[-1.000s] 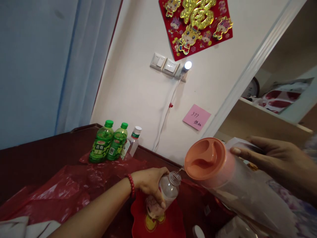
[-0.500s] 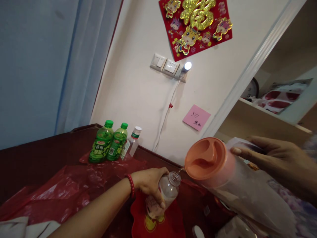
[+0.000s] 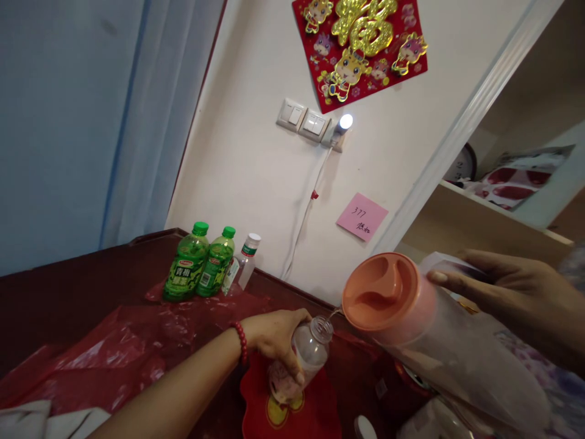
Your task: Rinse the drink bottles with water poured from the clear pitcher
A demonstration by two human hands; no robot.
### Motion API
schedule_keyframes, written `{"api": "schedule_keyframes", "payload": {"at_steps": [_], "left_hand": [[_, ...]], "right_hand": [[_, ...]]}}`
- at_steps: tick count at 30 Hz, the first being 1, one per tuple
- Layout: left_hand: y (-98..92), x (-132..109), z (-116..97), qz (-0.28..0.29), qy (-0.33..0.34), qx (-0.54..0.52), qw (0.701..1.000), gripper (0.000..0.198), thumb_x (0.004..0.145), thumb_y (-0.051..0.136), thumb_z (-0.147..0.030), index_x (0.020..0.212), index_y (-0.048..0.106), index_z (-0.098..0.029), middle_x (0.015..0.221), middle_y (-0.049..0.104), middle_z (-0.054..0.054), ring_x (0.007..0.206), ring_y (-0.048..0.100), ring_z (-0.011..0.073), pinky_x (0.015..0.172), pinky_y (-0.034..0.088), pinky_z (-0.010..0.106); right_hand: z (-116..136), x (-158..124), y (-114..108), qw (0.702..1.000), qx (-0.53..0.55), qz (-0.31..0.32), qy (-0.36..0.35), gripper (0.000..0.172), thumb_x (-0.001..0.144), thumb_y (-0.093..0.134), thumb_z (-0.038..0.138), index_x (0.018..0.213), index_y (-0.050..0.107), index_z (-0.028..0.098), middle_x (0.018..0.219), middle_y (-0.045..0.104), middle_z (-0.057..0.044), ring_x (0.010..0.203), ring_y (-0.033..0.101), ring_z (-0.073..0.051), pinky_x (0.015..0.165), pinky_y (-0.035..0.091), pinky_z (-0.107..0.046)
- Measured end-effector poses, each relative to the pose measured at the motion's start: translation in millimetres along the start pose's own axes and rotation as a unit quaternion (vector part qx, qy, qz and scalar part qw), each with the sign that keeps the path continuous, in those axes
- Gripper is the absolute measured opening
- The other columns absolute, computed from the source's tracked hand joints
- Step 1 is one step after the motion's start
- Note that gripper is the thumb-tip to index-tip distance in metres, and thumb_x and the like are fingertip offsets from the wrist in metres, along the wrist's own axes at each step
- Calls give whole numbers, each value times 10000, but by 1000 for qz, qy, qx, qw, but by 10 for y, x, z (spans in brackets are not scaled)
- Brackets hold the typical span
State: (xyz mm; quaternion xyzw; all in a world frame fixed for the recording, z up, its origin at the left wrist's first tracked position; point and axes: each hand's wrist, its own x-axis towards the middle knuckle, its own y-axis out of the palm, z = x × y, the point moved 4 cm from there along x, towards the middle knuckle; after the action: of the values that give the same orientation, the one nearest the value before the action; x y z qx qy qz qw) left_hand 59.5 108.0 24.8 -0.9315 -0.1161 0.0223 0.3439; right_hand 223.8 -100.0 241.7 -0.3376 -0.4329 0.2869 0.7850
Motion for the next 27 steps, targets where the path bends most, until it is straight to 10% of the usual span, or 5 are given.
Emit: {"api": "schedule_keyframes", "payload": {"at_steps": [27], "left_hand": [[-1,-4,5,-4,0,-2,1000,844,426,923,-337,1178,570,-191,1161,685,114,1045,647,361,861,500,436]], "right_hand": [[20,7,-32,999,-13,-23,30,755,521,703,887,898,790,238,938,724,-75,752,627,-294,429,436,-260]]}}
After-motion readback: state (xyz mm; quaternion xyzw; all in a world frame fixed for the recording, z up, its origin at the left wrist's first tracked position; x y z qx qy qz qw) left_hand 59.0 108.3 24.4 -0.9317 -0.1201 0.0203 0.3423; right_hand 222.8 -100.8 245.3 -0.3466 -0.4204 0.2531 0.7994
